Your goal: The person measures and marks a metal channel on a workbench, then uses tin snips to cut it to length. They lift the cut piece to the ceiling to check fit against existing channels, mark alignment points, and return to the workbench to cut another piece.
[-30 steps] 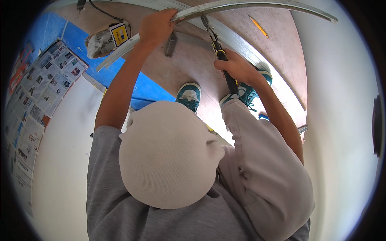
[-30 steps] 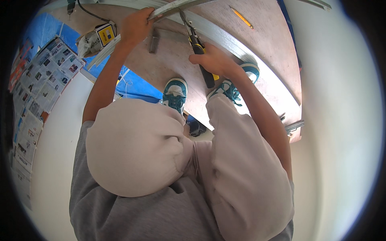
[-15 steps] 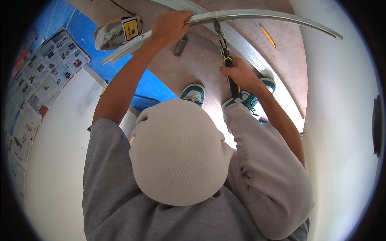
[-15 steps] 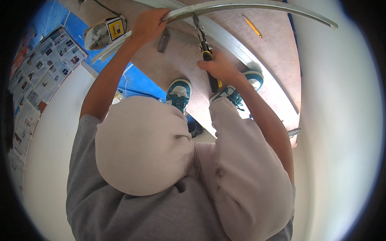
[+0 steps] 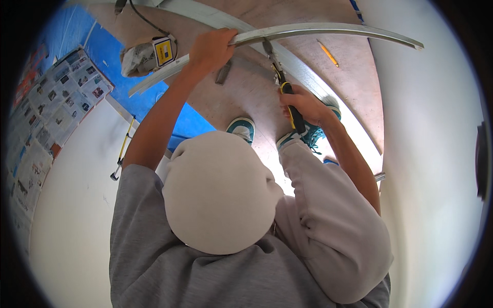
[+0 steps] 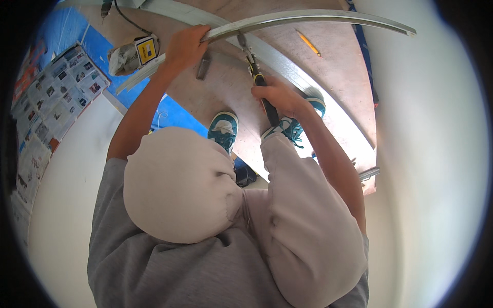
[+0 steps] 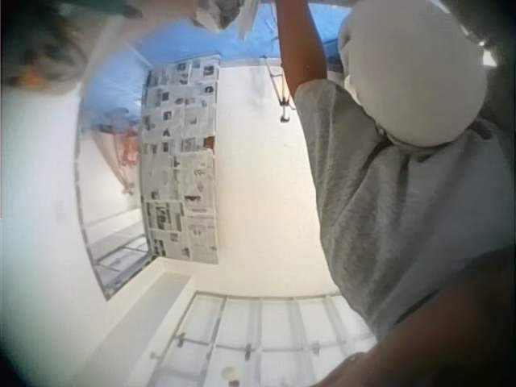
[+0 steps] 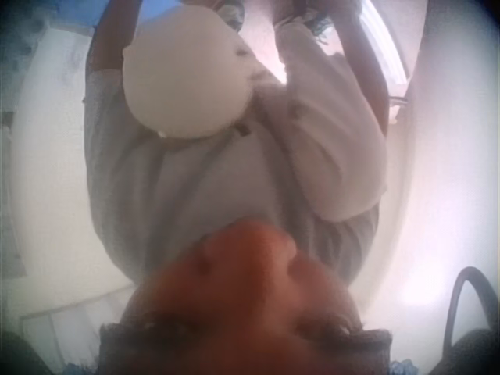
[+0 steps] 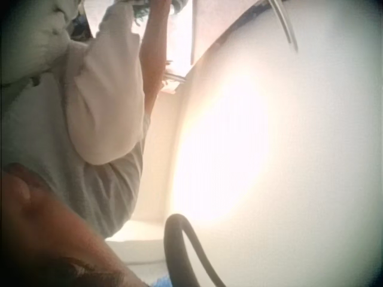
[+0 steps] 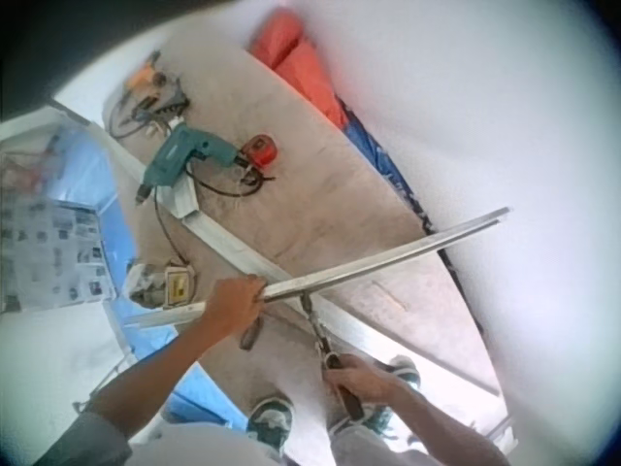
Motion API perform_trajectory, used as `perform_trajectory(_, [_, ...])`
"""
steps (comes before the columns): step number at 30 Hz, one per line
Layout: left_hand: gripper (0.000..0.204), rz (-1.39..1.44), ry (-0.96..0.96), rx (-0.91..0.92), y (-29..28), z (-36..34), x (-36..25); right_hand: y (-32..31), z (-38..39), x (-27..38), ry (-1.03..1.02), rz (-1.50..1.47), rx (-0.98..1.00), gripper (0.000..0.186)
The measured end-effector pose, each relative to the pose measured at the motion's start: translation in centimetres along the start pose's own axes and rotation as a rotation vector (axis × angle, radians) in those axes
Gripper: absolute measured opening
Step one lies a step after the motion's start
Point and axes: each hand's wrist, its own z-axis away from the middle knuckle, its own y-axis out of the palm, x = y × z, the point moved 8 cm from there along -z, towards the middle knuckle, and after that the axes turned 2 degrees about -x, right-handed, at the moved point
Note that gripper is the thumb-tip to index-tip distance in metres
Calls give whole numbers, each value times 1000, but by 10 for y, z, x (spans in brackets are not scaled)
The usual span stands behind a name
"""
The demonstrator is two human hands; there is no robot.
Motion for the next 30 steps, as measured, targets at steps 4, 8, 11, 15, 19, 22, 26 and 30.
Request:
perform_trajectory(4, [23,-29,-64,0,-13,-6,-4,12,26,-3,87,-318,248,61])
perform_trajectory(8, [31,10,-229,264,-17,-13,5,-22,60,-7,-33,244,-58,76])
perform_trajectory(11, [50,216,-252,276,-29,-12,5,-77,111,-10,-102,549,-517,89])
perform_trajectory(15, [74,65,-75,249,-38,-7,-6,-149,147,-24,-94,890,-1002,85])
perform_trajectory(19, [70,113,-109,329,-43,5,-5,-190,133,-59,19,1057,-1144,87])
perform_trajectory(22, [68,275,-169,440,-60,14,-5,-185,123,-64,-75,1020,-1130,92])
perform_trajectory(26, [76,368,-182,563,-100,25,-12,-152,167,18,-348,1123,-1300,104])
perform_trajectory(30, [75,216,-159,694,-142,31,-13,-88,225,155,-876,1431,-1147,114])
